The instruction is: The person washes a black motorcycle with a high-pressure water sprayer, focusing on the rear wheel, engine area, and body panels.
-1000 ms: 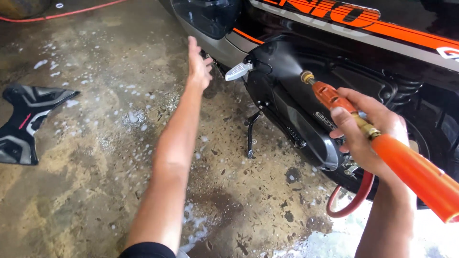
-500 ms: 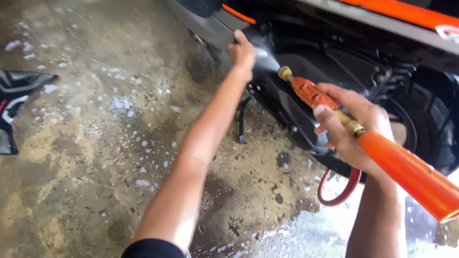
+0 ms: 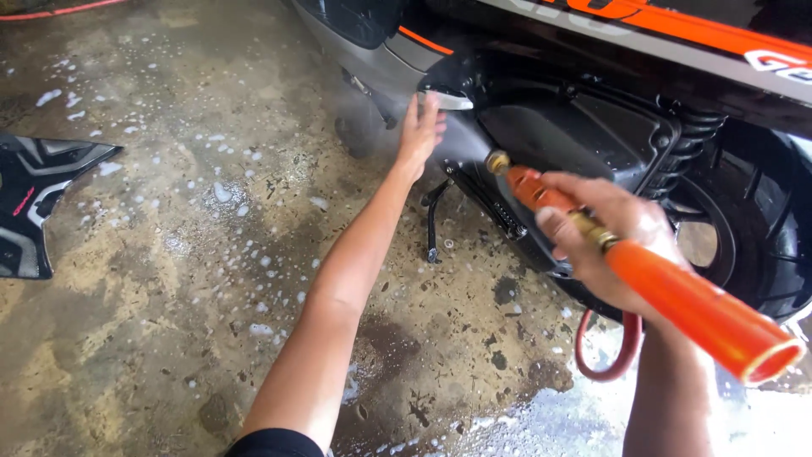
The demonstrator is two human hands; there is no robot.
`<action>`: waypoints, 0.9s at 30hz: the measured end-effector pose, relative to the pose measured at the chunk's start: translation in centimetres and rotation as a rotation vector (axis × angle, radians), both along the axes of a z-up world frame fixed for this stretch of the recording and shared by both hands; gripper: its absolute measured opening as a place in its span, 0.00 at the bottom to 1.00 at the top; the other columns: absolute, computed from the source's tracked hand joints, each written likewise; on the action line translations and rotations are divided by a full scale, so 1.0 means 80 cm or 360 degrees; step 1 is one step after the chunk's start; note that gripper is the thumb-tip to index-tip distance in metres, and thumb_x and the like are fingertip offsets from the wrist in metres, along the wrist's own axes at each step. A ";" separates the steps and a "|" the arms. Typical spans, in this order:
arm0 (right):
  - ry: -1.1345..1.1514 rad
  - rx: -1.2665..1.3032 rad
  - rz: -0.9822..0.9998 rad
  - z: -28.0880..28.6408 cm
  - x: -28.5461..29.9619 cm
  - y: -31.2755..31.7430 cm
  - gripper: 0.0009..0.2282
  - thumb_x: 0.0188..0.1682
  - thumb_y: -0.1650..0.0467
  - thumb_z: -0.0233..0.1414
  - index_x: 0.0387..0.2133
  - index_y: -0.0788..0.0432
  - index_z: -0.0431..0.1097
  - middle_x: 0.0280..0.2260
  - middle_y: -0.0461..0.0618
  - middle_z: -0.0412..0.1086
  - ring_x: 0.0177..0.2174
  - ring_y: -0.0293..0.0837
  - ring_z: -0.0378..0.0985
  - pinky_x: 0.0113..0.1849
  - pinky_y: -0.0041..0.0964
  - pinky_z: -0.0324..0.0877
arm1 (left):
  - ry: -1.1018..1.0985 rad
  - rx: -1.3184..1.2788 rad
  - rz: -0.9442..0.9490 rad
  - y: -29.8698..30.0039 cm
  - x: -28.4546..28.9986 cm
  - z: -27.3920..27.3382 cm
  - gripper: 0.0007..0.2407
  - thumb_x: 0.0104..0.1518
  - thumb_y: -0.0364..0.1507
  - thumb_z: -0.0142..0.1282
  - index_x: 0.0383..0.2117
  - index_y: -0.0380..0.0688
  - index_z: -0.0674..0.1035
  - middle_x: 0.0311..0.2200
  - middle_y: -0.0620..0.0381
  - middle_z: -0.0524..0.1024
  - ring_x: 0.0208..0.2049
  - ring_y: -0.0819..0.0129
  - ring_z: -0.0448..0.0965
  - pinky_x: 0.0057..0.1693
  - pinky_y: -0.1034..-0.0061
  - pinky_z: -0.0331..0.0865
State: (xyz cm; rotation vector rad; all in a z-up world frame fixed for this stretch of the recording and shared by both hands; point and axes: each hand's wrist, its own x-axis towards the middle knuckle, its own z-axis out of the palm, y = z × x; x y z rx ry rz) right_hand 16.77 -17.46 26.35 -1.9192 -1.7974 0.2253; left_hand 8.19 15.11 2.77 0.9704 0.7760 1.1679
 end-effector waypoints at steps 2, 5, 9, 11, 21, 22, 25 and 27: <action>-0.0140 0.0064 0.0061 -0.002 -0.007 0.001 0.19 0.53 0.65 0.53 0.56 0.62 0.70 0.35 0.57 0.76 0.24 0.44 0.82 0.28 0.39 0.74 | 0.0048 -0.0007 0.0003 0.027 -0.001 -0.059 0.32 0.61 0.49 0.45 0.69 0.46 0.57 0.55 0.43 0.74 0.52 0.54 0.77 0.55 0.63 0.74; -0.0198 0.0132 0.0062 -0.007 -0.017 0.001 0.19 0.53 0.64 0.53 0.55 0.62 0.71 0.32 0.58 0.76 0.25 0.46 0.81 0.31 0.41 0.75 | 0.0117 -0.0089 -0.0003 0.050 -0.003 -0.110 0.31 0.63 0.50 0.42 0.69 0.44 0.62 0.61 0.44 0.70 0.59 0.53 0.73 0.61 0.59 0.68; 0.0019 -0.0097 0.0166 -0.008 -0.023 0.003 0.19 0.49 0.64 0.55 0.52 0.61 0.72 0.35 0.52 0.76 0.24 0.43 0.83 0.31 0.41 0.76 | 0.0014 -0.0282 0.0011 0.059 0.005 -0.107 0.33 0.66 0.54 0.32 0.71 0.45 0.56 0.70 0.43 0.56 0.68 0.50 0.60 0.68 0.52 0.57; -0.0096 0.0122 0.0194 -0.017 -0.018 0.004 0.19 0.51 0.65 0.55 0.53 0.63 0.71 0.32 0.54 0.75 0.23 0.43 0.81 0.29 0.40 0.75 | -0.0059 -0.0313 0.0023 0.040 0.005 -0.053 0.33 0.65 0.54 0.31 0.72 0.47 0.52 0.71 0.43 0.50 0.69 0.48 0.57 0.69 0.50 0.55; -0.0193 0.0495 -0.0033 -0.002 -0.006 -0.007 0.18 0.58 0.66 0.52 0.55 0.67 0.70 0.33 0.57 0.75 0.21 0.41 0.81 0.22 0.33 0.71 | 0.0098 -0.0153 -0.0063 0.047 0.013 0.012 0.33 0.61 0.51 0.41 0.71 0.52 0.53 0.70 0.44 0.54 0.69 0.49 0.56 0.67 0.46 0.58; -0.0195 0.0495 -0.0034 0.003 -0.005 -0.009 0.18 0.58 0.66 0.52 0.55 0.67 0.70 0.33 0.57 0.75 0.21 0.41 0.81 0.22 0.33 0.71 | 0.0097 -0.0152 -0.0064 0.047 0.009 0.010 0.33 0.61 0.51 0.41 0.71 0.52 0.53 0.70 0.44 0.54 0.69 0.49 0.56 0.67 0.46 0.58; -0.0053 0.0500 -0.0167 0.012 0.005 -0.016 0.19 0.57 0.65 0.53 0.55 0.68 0.69 0.39 0.59 0.75 0.26 0.42 0.82 0.21 0.32 0.76 | 0.0296 -0.0038 0.0021 0.051 0.003 -0.003 0.33 0.62 0.51 0.40 0.71 0.48 0.55 0.69 0.42 0.57 0.69 0.51 0.58 0.68 0.50 0.56; 0.0059 0.0339 -0.0204 0.013 0.017 -0.021 0.20 0.57 0.64 0.53 0.58 0.64 0.69 0.38 0.59 0.77 0.28 0.42 0.84 0.22 0.32 0.77 | 0.0390 0.0132 0.0148 0.059 0.002 -0.014 0.33 0.63 0.50 0.42 0.70 0.42 0.57 0.69 0.41 0.58 0.69 0.53 0.60 0.70 0.56 0.55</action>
